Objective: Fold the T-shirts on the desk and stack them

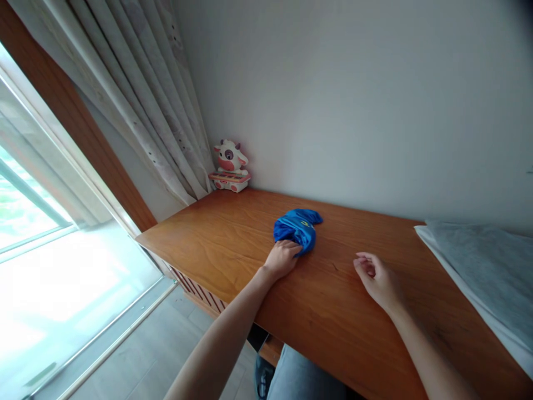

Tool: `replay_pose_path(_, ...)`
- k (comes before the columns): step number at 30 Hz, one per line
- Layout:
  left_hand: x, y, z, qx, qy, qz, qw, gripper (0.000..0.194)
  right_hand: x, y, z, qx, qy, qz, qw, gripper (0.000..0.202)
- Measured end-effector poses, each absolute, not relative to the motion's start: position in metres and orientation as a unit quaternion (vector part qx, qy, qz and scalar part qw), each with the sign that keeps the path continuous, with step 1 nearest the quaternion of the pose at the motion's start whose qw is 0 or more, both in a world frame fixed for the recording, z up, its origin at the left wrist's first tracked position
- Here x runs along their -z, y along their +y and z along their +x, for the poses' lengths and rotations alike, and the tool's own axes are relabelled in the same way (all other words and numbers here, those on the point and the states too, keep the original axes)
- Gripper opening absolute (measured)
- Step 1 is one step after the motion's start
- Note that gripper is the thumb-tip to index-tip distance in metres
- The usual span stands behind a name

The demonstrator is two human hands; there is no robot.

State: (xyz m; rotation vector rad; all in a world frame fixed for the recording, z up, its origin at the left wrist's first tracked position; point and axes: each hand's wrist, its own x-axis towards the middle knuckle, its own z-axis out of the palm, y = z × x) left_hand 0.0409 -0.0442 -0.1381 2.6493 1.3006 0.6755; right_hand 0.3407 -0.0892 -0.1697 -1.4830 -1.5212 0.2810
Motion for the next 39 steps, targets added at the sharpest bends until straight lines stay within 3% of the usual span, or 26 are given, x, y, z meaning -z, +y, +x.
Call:
replay_pose_path(6, 0.143, -0.066, 0.102, -0.251, 0.212, 0.936, 0.123, 0.027, 0.173, -0.089, 0.346, 0.028, -0.660, -0.600, 0.452, 0.055)
replay_pose_path(11, 0.138, -0.060, 0.099, -0.428, 0.365, 0.767, 0.307, 0.042, 0.169, -0.097, 0.342, 0.152, -0.636, -0.651, 0.385, 0.058)
replay_pose_path(16, 0.140, -0.015, 0.090, -0.483, 0.432, 0.657, 0.384, 0.054, 0.168, -0.096, 0.336, 0.133, -0.703, -0.636, 0.290, 0.062)
replay_pose_path(21, 0.137, 0.015, 0.087, -0.528, 0.435, 0.601, 0.414, 0.052, 0.168, -0.072, 0.353, 0.106, -0.726, -0.601, 0.316, 0.037)
replay_pose_path(25, 0.129, -0.001, 0.089, -0.548, 0.358, 0.568, 0.498, 0.065, 0.169, -0.052, 0.365, 0.079, -0.670, -0.673, 0.303, 0.035)
replay_pose_path(29, 0.128, -0.023, 0.099, -0.502, 0.233, 0.576, 0.601, 0.091, 0.165, -0.050, 0.369, 0.019, -0.642, -0.683, 0.348, 0.043)
replay_pose_path(32, 0.132, -0.030, 0.108, -0.459, 0.311, 0.686, 0.470, 0.107, 0.155, -0.060, 0.366, -0.063, -0.622, -0.652, 0.429, 0.051)
replay_pose_path(35, 0.133, -0.032, 0.109, -0.371, 0.402, 0.763, 0.345, 0.105, 0.142, -0.069, 0.357, -0.226, -0.525, -0.631, 0.525, 0.055)
replay_pose_path(39, 0.126, -0.041, 0.105, -0.287, 0.334, 0.830, 0.342, 0.124, 0.126, -0.076, 0.343, -0.524, -0.292, -0.505, 0.621, 0.050)
